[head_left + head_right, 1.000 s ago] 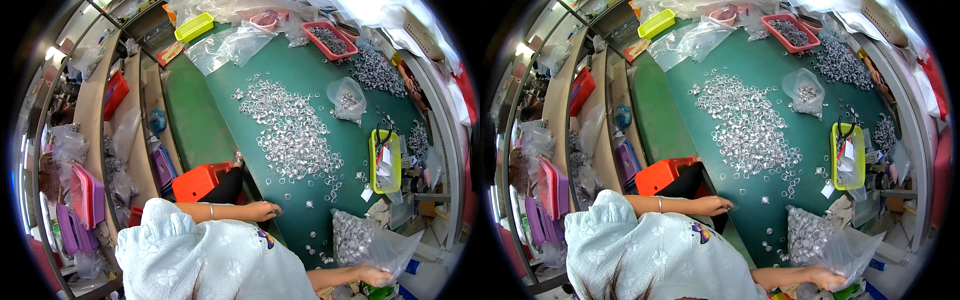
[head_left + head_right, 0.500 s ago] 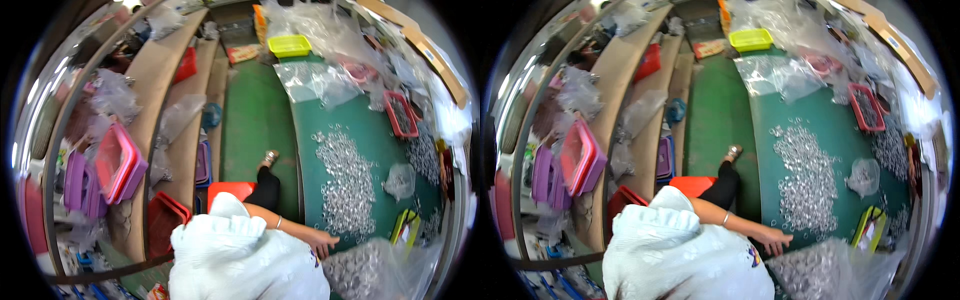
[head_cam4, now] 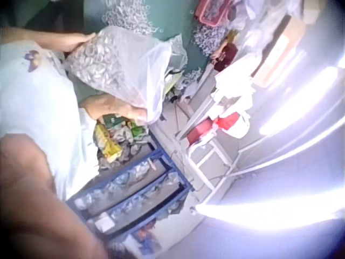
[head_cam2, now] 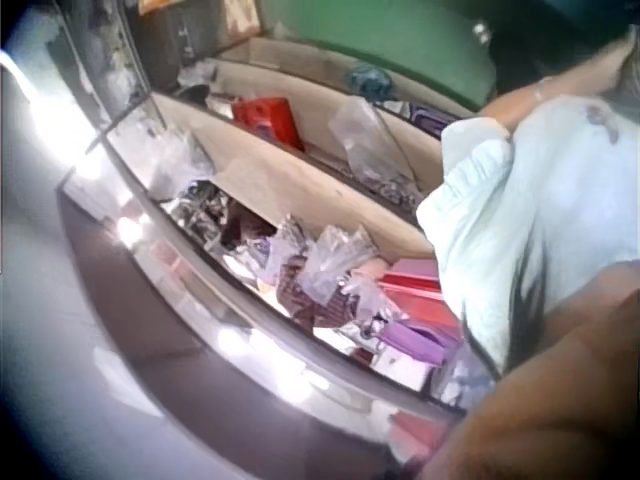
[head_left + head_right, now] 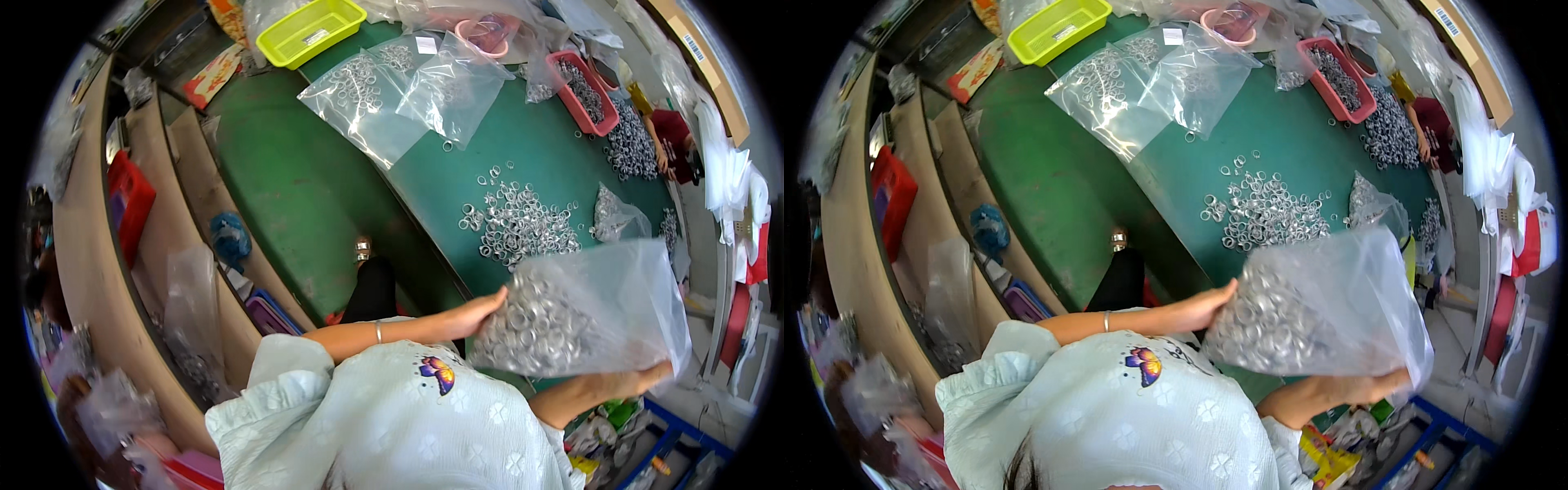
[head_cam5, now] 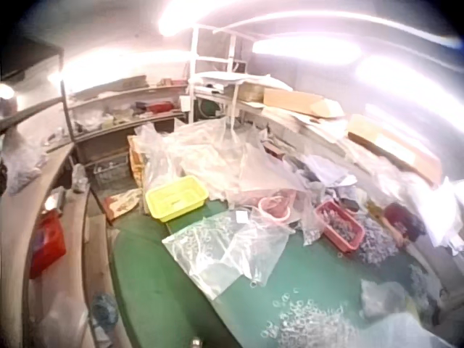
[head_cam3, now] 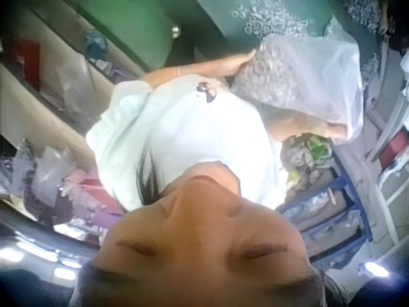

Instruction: The person sorts metal ring components by hand, picking them from a large pile on a table and placing them into a plastic bag.

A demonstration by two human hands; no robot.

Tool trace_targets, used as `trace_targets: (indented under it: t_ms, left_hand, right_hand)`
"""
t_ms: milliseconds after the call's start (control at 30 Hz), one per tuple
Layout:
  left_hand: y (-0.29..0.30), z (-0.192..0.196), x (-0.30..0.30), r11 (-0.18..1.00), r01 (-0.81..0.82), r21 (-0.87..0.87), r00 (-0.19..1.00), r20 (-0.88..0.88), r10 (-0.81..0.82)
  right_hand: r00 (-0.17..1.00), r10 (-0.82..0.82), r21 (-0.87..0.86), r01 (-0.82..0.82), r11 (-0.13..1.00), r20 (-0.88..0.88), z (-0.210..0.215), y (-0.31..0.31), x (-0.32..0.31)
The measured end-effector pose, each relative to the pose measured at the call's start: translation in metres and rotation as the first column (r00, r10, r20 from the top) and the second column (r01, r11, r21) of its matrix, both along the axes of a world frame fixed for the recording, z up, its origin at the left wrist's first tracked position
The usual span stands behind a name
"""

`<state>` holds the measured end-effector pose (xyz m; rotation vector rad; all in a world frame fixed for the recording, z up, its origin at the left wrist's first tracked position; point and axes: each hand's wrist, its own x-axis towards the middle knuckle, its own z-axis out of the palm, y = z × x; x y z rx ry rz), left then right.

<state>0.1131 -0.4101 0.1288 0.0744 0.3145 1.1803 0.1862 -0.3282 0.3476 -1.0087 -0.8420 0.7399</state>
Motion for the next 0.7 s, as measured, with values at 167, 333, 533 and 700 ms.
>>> trace_targets:
  t_ms: [167,333,533,700]
  left_hand:
    - [0.004,0.005,-0.133,0.96,-0.165,-0.225,0.973,-0.194,0.122]
    - [0.022,-0.036,-0.23,0.786,-0.551,-0.281,0.795,-0.464,0.392]
    - [0.032,-0.07,-0.281,0.778,-0.617,-0.118,0.533,-0.79,0.302]
    - [0.034,-0.028,-0.274,0.768,-0.632,-0.101,0.352,-0.921,0.167]
  right_hand:
    - [0.947,0.165,0.045,-0.185,0.982,0.275,-0.068,0.02,-0.047]
    - [0.663,0.15,0.275,-0.491,0.827,0.733,-0.093,0.059,-0.158]
    - [0.509,0.516,0.165,-0.803,0.573,0.688,-0.152,0.094,-0.207]
    - [0.535,0.626,-0.033,-0.745,0.666,0.567,-0.17,0.1,-0.197]
